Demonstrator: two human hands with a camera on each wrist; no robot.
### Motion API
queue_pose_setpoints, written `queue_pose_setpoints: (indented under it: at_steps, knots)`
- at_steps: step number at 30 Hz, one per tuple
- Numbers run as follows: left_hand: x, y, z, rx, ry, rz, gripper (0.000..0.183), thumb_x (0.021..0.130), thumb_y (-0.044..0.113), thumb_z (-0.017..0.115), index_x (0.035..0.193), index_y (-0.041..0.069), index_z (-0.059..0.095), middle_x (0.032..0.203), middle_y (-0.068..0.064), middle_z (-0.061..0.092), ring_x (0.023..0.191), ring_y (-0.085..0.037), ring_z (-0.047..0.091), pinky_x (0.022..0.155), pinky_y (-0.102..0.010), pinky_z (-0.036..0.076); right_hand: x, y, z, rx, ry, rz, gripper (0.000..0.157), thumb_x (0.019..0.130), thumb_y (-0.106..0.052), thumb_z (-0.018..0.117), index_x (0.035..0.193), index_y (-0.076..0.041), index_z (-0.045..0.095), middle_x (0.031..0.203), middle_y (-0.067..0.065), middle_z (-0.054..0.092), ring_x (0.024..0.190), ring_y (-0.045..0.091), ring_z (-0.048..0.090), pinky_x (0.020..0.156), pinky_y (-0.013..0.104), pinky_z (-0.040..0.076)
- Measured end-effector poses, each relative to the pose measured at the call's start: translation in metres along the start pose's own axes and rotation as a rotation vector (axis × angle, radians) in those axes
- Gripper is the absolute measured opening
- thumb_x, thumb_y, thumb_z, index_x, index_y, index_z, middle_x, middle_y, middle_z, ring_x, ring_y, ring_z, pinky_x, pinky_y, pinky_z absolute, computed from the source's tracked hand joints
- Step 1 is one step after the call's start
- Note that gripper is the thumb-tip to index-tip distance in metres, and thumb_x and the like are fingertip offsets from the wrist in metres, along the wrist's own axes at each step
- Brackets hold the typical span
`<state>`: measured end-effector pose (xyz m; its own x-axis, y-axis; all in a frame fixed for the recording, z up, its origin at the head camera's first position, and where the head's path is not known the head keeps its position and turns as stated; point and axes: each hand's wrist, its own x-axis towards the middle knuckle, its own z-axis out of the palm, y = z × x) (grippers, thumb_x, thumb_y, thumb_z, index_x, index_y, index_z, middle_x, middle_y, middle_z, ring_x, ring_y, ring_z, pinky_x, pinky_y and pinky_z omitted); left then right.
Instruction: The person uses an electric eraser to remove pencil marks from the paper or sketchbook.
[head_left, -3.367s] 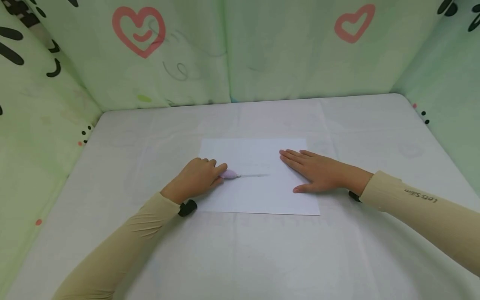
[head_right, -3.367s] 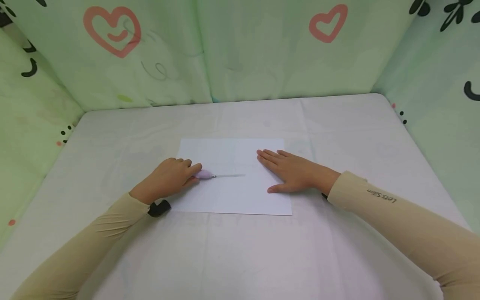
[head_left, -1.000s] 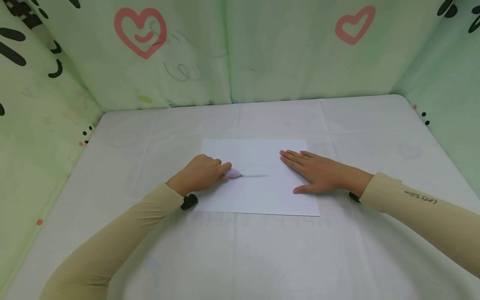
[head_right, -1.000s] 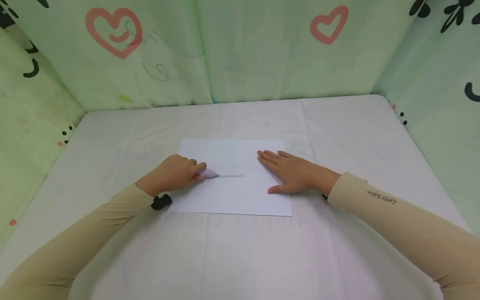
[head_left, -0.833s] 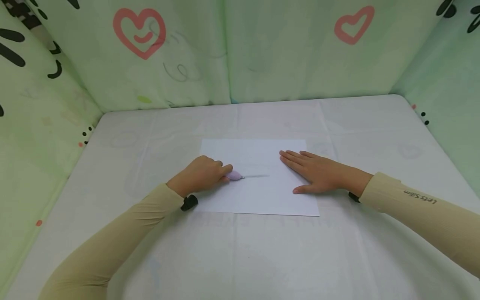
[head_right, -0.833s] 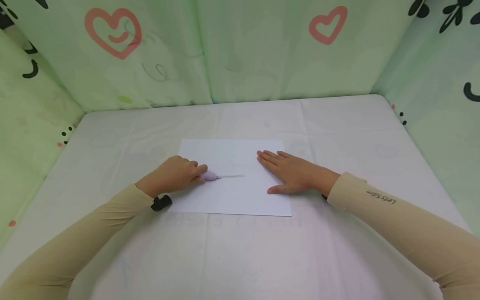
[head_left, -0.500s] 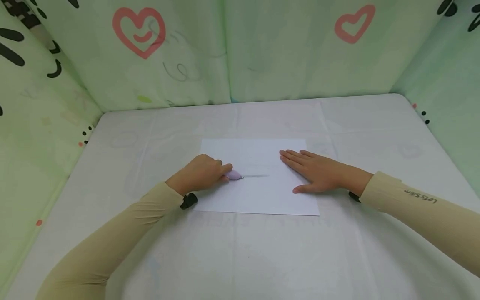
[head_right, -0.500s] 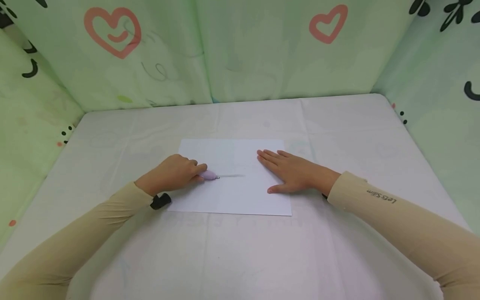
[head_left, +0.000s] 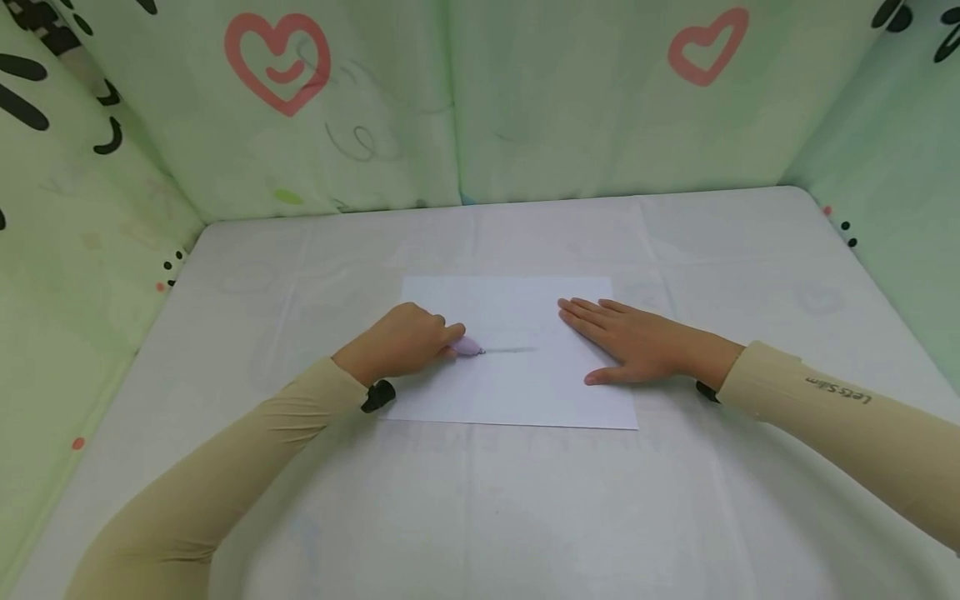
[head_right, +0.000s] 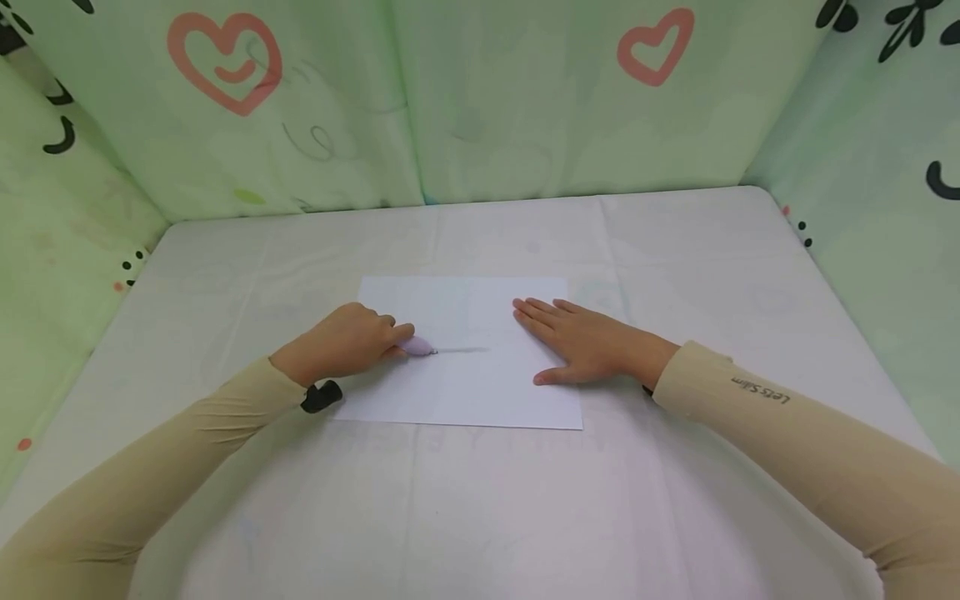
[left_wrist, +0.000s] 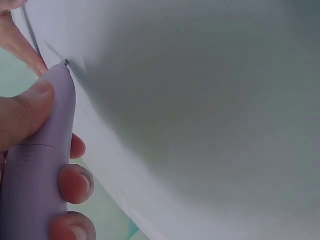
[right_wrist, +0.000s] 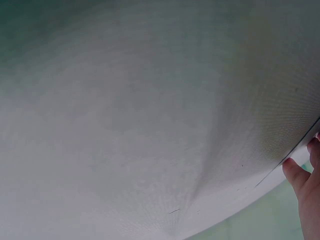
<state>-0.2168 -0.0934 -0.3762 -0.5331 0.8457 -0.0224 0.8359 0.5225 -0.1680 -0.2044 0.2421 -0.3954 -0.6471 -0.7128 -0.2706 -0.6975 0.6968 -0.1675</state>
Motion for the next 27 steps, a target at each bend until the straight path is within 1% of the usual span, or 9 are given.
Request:
queue_pose_setpoints:
  at_steps: [3, 6, 10, 14, 20, 27]
  knots:
    - [0.0008, 0.0007, -0.0008, 0.019, 0.008, 0.007, 0.019, 0.090, 0.027, 0.063, 0.082, 0.011, 0.054, 0.054, -0.003, 0.049, 0.046, -0.012, 0.032, 0.047, -0.025, 0.022, 0.0003, 0.0003, -0.0001, 0.004, -0.004, 0.004, 0.093, 0.087, -0.062, 0.049, 0.151, -0.007, 0.010, 0.160, 0.008, 0.007, 0.147, 0.027, 0.011, 0.116, 0.049, 0.015]
    - [0.0008, 0.0008, -0.0007, 0.049, 0.032, 0.014, 0.020, 0.089, 0.027, 0.063, 0.081, 0.011, 0.054, 0.054, -0.003, 0.050, 0.045, -0.012, 0.030, 0.047, -0.024, 0.020, 0.0004, 0.0004, -0.0002, 0.003, -0.005, 0.003, 0.093, 0.087, -0.063, 0.049, 0.151, -0.007, 0.010, 0.160, 0.008, 0.007, 0.147, 0.028, 0.011, 0.116, 0.049, 0.015]
    - [0.0010, 0.0013, -0.0010, 0.055, 0.047, 0.033, 0.019, 0.089, 0.026, 0.064, 0.081, 0.011, 0.054, 0.053, -0.002, 0.050, 0.045, -0.011, 0.029, 0.047, -0.023, 0.018, 0.0003, 0.0006, 0.0001, 0.002, -0.003, -0.001, 0.093, 0.087, -0.063, 0.049, 0.151, -0.007, 0.010, 0.160, 0.008, 0.007, 0.147, 0.028, 0.011, 0.116, 0.049, 0.015]
    - [0.0016, 0.0017, -0.0034, 0.053, 0.038, 0.026, 0.019, 0.089, 0.026, 0.064, 0.081, 0.011, 0.054, 0.054, -0.002, 0.050, 0.045, -0.011, 0.031, 0.046, -0.024, 0.020, 0.0004, 0.0008, 0.0004, 0.004, -0.001, -0.001, 0.093, 0.087, -0.063, 0.049, 0.151, -0.007, 0.010, 0.160, 0.008, 0.007, 0.147, 0.028, 0.011, 0.116, 0.049, 0.015]
    - [0.0029, 0.0016, -0.0050, 0.085, 0.024, 0.038, 0.020, 0.089, 0.027, 0.063, 0.082, 0.011, 0.054, 0.055, -0.003, 0.052, 0.044, -0.013, 0.035, 0.046, -0.024, 0.022, 0.0005, 0.0013, 0.0011, -0.001, 0.005, -0.002, 0.093, 0.087, -0.062, 0.049, 0.151, -0.007, 0.011, 0.160, 0.008, 0.008, 0.147, 0.027, 0.013, 0.115, 0.049, 0.015]
    - [0.0051, 0.0022, -0.0047, 0.084, 0.014, 0.048, 0.020, 0.090, 0.028, 0.062, 0.083, 0.011, 0.053, 0.056, -0.003, 0.053, 0.043, -0.014, 0.039, 0.045, -0.024, 0.023, -0.0002, 0.0010, 0.0006, -0.004, 0.013, -0.009, 0.092, 0.087, -0.061, 0.050, 0.150, -0.006, 0.012, 0.159, 0.009, 0.009, 0.146, 0.028, 0.013, 0.115, 0.049, 0.016]
